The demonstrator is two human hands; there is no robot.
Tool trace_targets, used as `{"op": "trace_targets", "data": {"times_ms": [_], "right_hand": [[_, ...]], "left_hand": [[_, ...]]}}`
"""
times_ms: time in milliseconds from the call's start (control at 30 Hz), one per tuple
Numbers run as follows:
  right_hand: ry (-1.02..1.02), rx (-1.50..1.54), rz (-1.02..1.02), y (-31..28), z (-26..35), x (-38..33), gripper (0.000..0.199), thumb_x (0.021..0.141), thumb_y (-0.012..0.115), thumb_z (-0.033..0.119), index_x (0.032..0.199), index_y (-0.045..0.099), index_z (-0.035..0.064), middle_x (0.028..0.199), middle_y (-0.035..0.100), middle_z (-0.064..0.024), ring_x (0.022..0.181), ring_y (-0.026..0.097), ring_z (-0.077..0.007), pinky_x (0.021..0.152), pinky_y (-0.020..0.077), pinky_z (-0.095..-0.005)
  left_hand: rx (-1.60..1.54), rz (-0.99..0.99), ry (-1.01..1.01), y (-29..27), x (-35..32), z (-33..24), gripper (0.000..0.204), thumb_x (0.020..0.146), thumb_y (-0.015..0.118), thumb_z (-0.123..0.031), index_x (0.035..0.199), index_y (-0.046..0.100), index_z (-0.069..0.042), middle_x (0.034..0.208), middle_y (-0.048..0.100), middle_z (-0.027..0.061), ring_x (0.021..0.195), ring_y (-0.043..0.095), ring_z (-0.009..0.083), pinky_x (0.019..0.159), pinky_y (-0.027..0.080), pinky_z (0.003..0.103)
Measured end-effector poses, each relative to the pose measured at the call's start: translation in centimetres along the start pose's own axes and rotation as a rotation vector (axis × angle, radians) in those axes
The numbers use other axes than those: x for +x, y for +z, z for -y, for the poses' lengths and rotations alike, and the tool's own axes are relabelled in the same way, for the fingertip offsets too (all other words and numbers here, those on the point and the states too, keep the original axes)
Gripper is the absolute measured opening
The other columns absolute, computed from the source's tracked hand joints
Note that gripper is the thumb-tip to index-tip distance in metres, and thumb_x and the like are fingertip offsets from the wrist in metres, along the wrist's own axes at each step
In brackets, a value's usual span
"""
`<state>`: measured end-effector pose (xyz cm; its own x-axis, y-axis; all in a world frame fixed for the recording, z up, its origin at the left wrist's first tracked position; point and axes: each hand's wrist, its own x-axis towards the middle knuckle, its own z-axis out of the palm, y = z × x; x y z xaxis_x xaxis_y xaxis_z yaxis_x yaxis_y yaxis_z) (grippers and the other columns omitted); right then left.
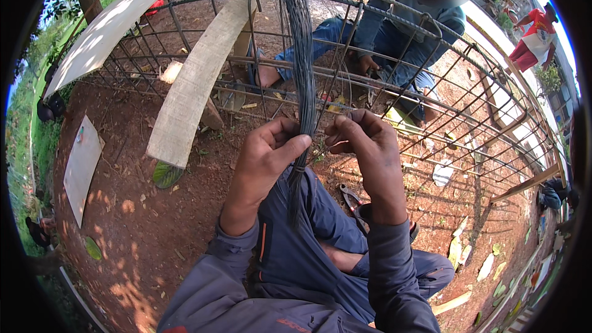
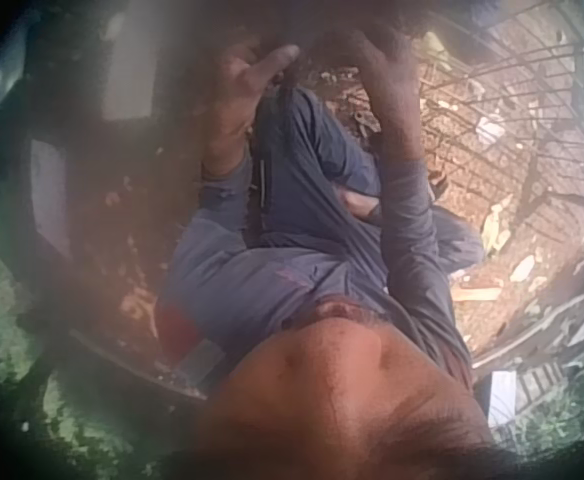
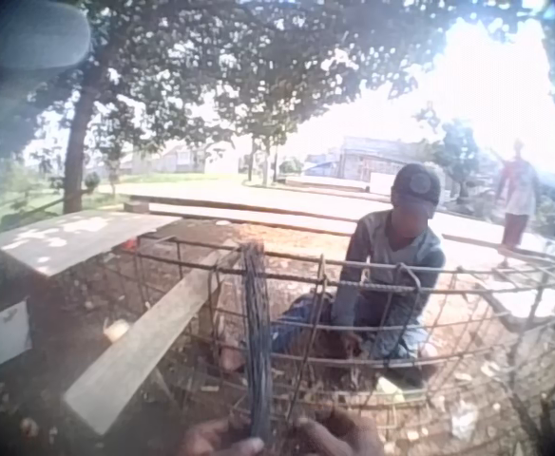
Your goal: The person sits on the ground and uses pliers to cut and twist wire ties to fasten sections of a wire mesh cage. They repeatedly cut wire, wrap it around the mesh intersections, and twist it to secure the structure.
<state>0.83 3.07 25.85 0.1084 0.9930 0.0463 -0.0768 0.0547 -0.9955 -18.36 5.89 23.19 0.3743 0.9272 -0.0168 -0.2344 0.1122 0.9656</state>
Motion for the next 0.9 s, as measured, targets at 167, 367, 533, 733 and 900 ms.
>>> {"op": "trace_targets", "data": {"times_ms": [167, 367, 533, 733, 900], "right_hand": [[0.054, 0.128, 0.07, -0.2, 0.0, 0.5, 0.024, 0.105, 0.061, 0.023, 0.108, 0.064, -0.0004, 0.093, 0.072, -0.0086, 0.082, 0.072, -0.0152, 0.073, 0.0604, -0.0284], [0.006, 0.185, 0.003, 0.1, 1.6, 2.8, 0.027, 0.105, 0.061, 0.02, 0.12, 0.063, -0.0022, 0.096, 0.071, -0.0078, 0.084, 0.072, -0.0165, 0.075, 0.0606, -0.0297], [-0.172, 0.329, -0.047, -1.6, 4.8, 5.8, 0.032, 0.105, 0.062, 0.02, 0.126, 0.061, -0.0044, 0.091, 0.064, -0.0035, 0.076, 0.068, -0.0119, 0.068, 0.0635, -0.0278], [-0.11, 0.385, 0.02, -3.4, 8.6, 4.7, 0.034, 0.107, 0.058, 0.02, 0.131, 0.061, -0.0037, 0.085, 0.056, 0.0032, 0.061, 0.039, -0.0012, 0.046, 0.0295, -0.0197], [0.03, 0.305, 0.01, -2.9, 6.0, -0.5, 0.04, 0.109, 0.052, 0.024, 0.136, 0.061, -0.0037, 0.074, 0.04, 0.0089, 0.056, 0.03, 0.0003, 0.047, 0.0224, -0.0202]], "left_hand": [[-0.024, 0.012, 0.008, 0.1, -0.1, 0.0, 0.018, 0.097, 0.069, -0.011, 0.109, 0.065, 0.002, 0.093, 0.07, 0.0046, 0.085, 0.064, 0.0083, 0.08, 0.051, 0.024], [-0.052, -0.004, 0.046, 0.6, -0.1, 0.1, 0.029, 0.095, 0.068, -0.013, 0.118, 0.061, 0.004, 0.086, 0.071, 0.0075, 0.075, 0.067, 0.0096, 0.067, 0.051, 0.024], [-0.033, 0.001, 0.039, 0.5, -0.4, -0.3, 0.028, 0.096, 0.066, -0.011, 0.119, 0.06, 0.004, 0.085, 0.071, 0.0092, 0.074, 0.068, 0.0124, 0.067, 0.052, 0.025], [-0.077, -0.038, 0.123, 1.3, -0.8, 0.4, 0.026, 0.101, 0.062, -0.014, 0.118, 0.06, 0.005, 0.078, 0.063, 0.0047, 0.071, 0.063, 0.0117, 0.064, 0.051, 0.025], [-0.079, -0.025, 0.043, 3.3, -1.0, -0.2, 0.027, 0.107, 0.057, -0.023, 0.117, 0.059, 0.002, 0.07, 0.049, -0.0009, 0.053, 0.047, 0.0064, 0.052, 0.043, 0.023]]}}
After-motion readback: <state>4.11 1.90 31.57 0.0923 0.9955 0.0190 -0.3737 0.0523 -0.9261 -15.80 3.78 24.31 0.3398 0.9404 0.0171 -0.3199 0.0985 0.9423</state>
